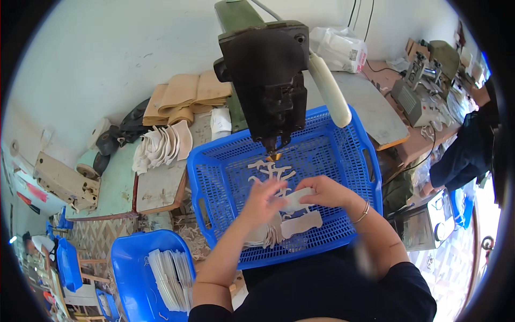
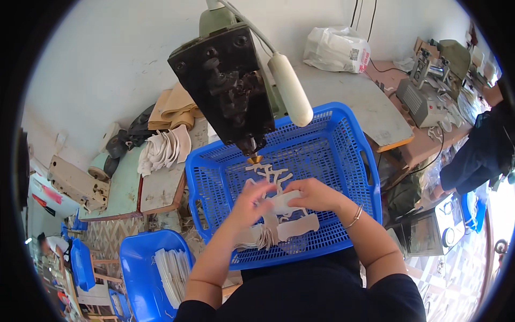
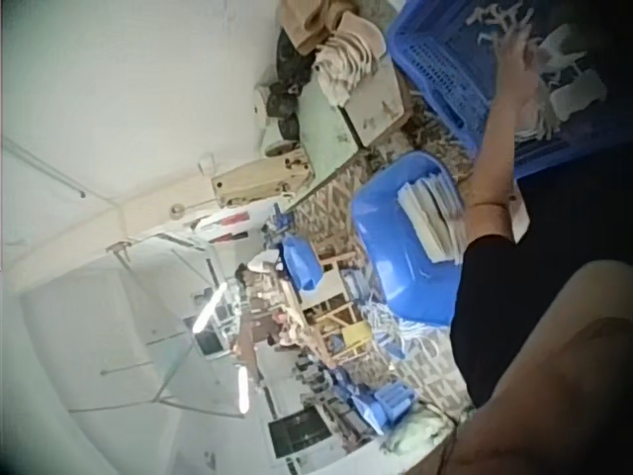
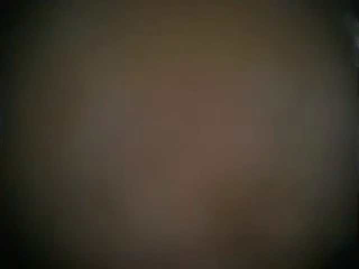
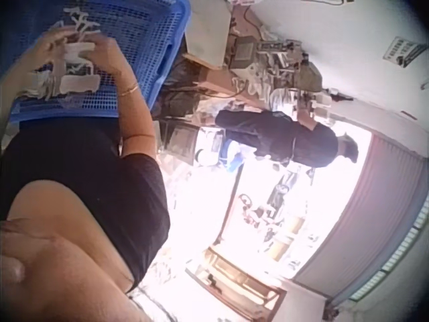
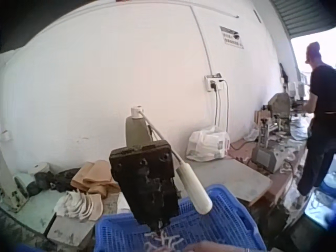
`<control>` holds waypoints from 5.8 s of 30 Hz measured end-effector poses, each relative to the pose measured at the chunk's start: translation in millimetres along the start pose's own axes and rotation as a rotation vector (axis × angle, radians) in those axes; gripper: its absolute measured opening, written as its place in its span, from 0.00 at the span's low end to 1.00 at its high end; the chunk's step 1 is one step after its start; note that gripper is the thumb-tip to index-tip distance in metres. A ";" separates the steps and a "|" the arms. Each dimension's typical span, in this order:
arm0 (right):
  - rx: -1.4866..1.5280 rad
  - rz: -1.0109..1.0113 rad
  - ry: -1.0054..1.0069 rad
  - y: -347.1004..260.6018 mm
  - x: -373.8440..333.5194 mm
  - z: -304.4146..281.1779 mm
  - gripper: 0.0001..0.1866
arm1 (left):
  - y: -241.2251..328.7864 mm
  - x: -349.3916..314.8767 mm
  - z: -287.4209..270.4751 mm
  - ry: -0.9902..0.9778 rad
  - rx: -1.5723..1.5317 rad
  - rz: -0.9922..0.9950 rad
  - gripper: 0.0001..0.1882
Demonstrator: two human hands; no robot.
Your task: The person repeatedly places white fabric pieces under a manual press to punch out shapes, collecting the finished pieces in a blue basket. After processing a batch, the person carries the basket across the workshop and places it on a table.
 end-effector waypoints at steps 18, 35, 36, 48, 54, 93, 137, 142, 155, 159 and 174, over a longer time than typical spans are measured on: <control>0.952 -0.233 0.236 -32.8 18.2 -16.9 0.09 | 19.6 7.7 -52.7 0.476 -0.715 -0.117 0.10; 0.951 -0.233 0.231 -32.4 20.4 -13.9 0.10 | 23.4 9.9 -54.8 0.595 -0.846 -0.226 0.09; 0.933 -0.228 0.237 -31.6 21.2 -14.3 0.10 | 23.0 9.3 -54.4 0.598 -0.863 -0.228 0.08; 0.742 -0.269 0.298 -54.7 31.8 -5.5 0.08 | 10.0 -6.9 -69.1 0.655 -0.865 -0.135 0.10; 0.680 -0.208 0.286 -54.2 40.0 1.8 0.07 | 2.9 -15.9 -69.8 0.681 -0.910 -0.122 0.08; -0.281 -0.223 0.136 -113.8 14.1 -79.1 0.10 | 5.7 5.9 -38.0 0.633 -0.970 -0.079 0.05; 0.999 -0.240 0.207 -51.7 43.4 10.7 0.11 | 64.9 14.7 -121.2 0.411 0.287 0.043 0.08; 1.034 -0.242 0.199 -57.6 42.5 15.0 0.11 | 64.1 13.2 -123.6 0.409 0.249 0.067 0.08; 1.025 -0.269 0.212 -60.9 42.0 16.2 0.10 | 53.9 15.4 -121.8 0.405 0.142 0.062 0.07; 0.899 -0.272 0.262 -57.8 39.3 9.3 0.09 | 53.7 9.2 -117.9 0.490 0.136 0.068 0.08; 0.774 -0.272 0.387 -40.3 24.5 -7.5 0.09 | 42.4 -10.6 -76.5 0.782 -0.067 -0.026 0.08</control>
Point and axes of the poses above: each hand's wrist, its own x-axis towards the middle knuckle, its own z-axis out of the palm, y = z × x, the point moved 8 cm from there along x, towards the middle knuckle, and after that the axes turned 12 degrees about -y, right-handed, at the moved point
